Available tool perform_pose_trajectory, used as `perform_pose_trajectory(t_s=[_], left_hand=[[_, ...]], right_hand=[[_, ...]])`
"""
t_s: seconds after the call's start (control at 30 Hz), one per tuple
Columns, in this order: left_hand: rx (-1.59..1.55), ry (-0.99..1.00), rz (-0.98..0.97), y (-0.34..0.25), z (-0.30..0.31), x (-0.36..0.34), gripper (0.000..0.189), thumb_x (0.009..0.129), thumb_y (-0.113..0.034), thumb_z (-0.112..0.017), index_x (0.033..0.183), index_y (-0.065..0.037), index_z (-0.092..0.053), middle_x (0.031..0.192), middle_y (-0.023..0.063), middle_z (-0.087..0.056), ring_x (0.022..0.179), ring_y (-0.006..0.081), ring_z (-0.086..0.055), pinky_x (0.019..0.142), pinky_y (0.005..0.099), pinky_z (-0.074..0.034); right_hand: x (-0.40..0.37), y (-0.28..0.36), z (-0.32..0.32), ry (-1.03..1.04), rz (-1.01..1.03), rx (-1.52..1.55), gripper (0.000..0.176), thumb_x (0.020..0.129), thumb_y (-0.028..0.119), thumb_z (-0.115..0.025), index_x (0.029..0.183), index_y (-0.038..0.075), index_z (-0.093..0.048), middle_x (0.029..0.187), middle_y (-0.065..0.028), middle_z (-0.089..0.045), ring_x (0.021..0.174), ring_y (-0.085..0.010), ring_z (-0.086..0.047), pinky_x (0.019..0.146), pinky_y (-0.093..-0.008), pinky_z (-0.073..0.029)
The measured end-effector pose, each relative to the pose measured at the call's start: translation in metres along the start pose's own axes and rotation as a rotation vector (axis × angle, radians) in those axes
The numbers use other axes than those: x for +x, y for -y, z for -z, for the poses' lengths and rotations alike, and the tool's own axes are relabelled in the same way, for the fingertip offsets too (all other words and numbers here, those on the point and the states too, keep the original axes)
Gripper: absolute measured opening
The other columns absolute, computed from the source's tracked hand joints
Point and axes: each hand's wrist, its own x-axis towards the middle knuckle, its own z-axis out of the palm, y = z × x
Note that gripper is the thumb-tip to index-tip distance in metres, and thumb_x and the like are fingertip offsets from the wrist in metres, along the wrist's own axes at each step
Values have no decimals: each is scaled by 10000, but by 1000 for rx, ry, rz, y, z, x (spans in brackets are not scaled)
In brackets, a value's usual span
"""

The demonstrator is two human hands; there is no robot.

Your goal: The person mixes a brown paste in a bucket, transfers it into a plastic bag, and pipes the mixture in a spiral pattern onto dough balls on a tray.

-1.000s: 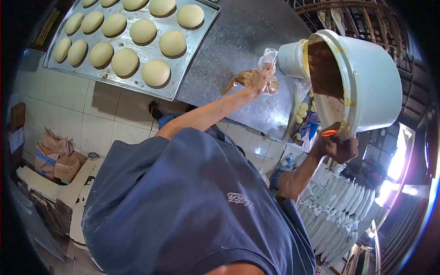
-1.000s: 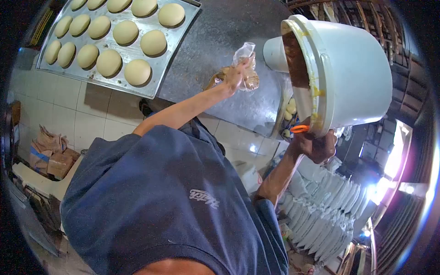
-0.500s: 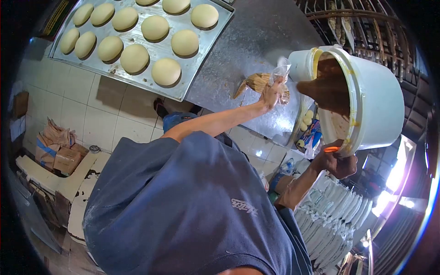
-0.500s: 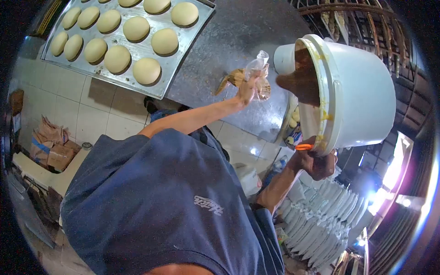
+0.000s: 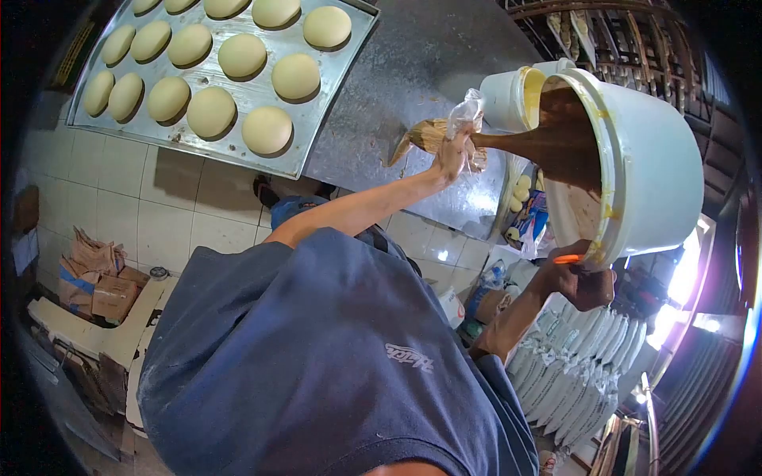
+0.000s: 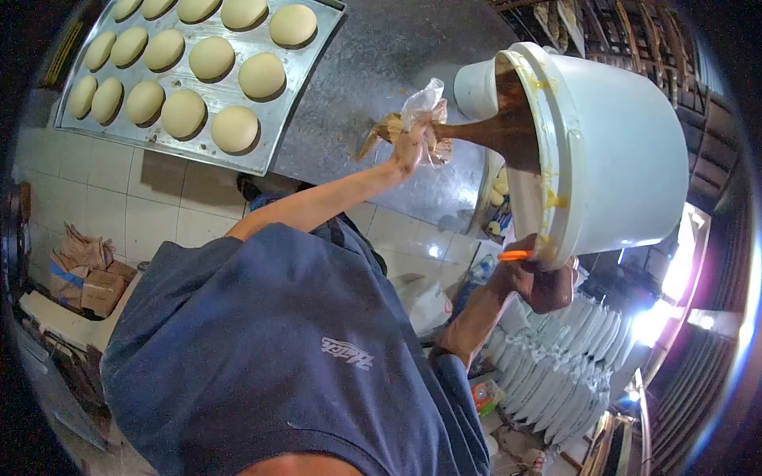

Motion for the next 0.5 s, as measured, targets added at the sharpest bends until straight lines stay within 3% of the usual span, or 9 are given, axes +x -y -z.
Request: perform_pose_trajectory(t_s=[0.03, 0.13, 0.23, 0.33, 0.43, 0.5], left_hand=[[12, 21, 18, 0, 3, 1, 533, 893, -583, -515, 1005, -64, -559, 866, 38, -546, 781, 134, -532, 731, 304, -480], [76, 97, 12, 0, 9, 6, 507, 892, -584, -515, 919, -80, -566, 810, 32, -527, 764, 126, -517, 688, 307, -460], [63, -10, 23, -8, -2, -4, 489, 893, -584, -512, 830, -101, -560, 754, 25, -510, 719, 119, -500, 637, 298, -433], [91, 14, 39, -4, 0, -3, 485, 891, -587, -513, 824, -109, -556, 733, 14, -504, 684, 114, -484, 623, 282, -417], [55, -5, 29, -9, -4, -6, 413, 931, -474, -498, 902, -65, -544, 649, 1, -477, 616, 109, -478, 601, 268, -445], [14, -25, 25, -11, -8, -9, 422, 932, -476, -498, 995, -61, -538, 710, 3, -492, 638, 107, -483, 610, 262, -446]], right_hand=[[2, 0, 1, -3, 3, -9, 302, 696, 153, -729, 853, 16, -510, 661, -36, -484, 527, -130, -435, 499, -271, -356], [12, 0, 6, -4, 14, -24, 304, 700, 162, -727, 856, 16, -510, 663, -35, -485, 527, -129, -436, 499, -271, -355], [22, -2, 10, -8, 17, -34, 306, 705, 170, -726, 859, 16, -510, 666, -35, -486, 527, -129, -436, 499, -270, -355], [27, -1, 12, -19, 25, -50, 309, 710, 178, -724, 862, 16, -510, 668, -35, -488, 527, -128, -436, 500, -269, -354], [31, -1, 12, -32, 22, -61, 311, 714, 186, -723, 865, 16, -510, 670, -34, -489, 527, -127, -436, 500, -268, -354], [29, -1, 7, -40, 18, -72, 313, 717, 192, -722, 866, 16, -510, 672, -34, -490, 527, -126, -436, 500, -268, -354]])
